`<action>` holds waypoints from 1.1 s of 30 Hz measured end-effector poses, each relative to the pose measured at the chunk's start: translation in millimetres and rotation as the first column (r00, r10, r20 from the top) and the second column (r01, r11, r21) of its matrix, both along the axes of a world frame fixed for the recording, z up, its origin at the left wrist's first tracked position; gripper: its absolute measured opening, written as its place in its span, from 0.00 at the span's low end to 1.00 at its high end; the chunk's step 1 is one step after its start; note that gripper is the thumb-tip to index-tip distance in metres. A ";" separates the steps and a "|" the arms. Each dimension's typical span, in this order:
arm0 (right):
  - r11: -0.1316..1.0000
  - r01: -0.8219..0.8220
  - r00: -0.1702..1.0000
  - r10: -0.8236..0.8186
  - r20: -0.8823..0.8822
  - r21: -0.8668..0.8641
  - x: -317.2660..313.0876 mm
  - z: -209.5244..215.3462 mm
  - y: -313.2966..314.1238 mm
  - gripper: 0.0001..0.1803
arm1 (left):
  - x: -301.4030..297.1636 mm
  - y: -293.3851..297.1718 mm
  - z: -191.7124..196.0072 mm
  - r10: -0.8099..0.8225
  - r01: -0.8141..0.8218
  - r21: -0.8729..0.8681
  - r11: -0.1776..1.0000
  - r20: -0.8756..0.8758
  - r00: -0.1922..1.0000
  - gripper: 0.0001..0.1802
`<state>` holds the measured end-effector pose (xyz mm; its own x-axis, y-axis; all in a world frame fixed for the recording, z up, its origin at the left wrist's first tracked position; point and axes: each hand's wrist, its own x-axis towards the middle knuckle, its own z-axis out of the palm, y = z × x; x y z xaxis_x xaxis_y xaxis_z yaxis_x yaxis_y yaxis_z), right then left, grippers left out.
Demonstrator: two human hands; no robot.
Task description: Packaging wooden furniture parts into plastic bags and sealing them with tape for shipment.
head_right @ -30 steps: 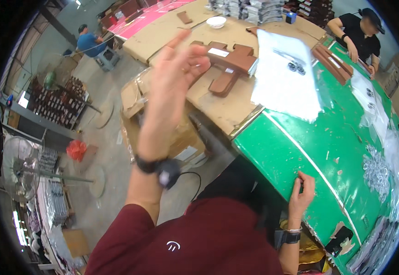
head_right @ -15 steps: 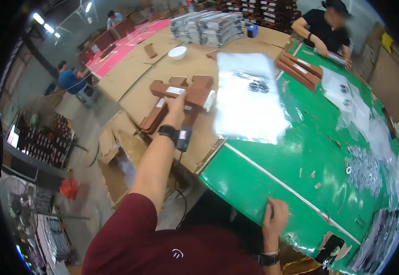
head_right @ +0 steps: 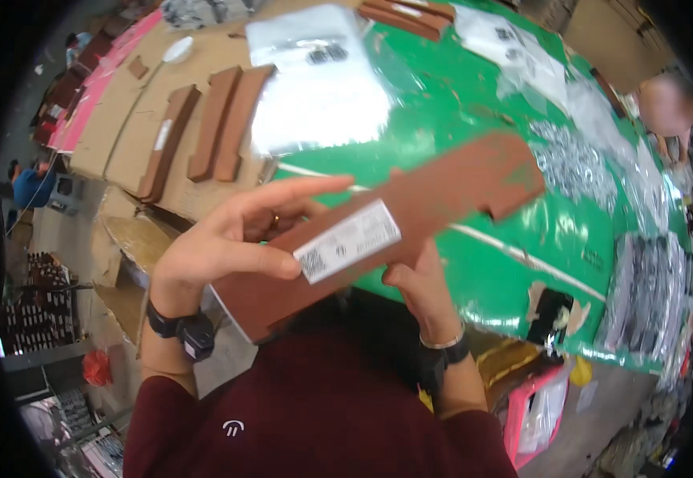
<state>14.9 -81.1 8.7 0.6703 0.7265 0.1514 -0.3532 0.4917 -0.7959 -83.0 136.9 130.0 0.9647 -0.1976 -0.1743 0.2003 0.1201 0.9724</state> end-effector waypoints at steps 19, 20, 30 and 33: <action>0.968 -0.003 0.997 0.023 -0.076 0.251 -39.7 -29.6 -37.4 0.55 | 19.2 -26.7 4.2 -0.394 0.412 0.160 0.897 -0.132 0.910 0.37; 0.962 -0.003 0.998 0.019 -0.055 0.274 -38.5 -31.6 -38.1 0.55 | 20.5 -28.0 5.6 -0.409 0.425 0.153 0.892 -0.124 0.904 0.36; 0.951 -0.013 0.997 0.036 -0.069 0.310 -38.4 -35.0 -33.0 0.55 | 23.9 -22.0 0.9 -0.443 0.453 0.137 0.881 -0.095 0.891 0.36; 0.952 -0.007 0.999 0.022 -0.047 0.305 -38.2 -35.5 -32.6 0.55 | 24.2 -20.1 -1.8 -0.457 0.460 0.141 0.877 -0.052 0.888 0.36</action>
<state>-23.3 -113.7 -26.8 0.6722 0.6608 0.3339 -0.3975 0.7026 -0.5902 -58.8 116.7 128.2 0.7686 -0.5885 -0.2507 0.2150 -0.1315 0.9677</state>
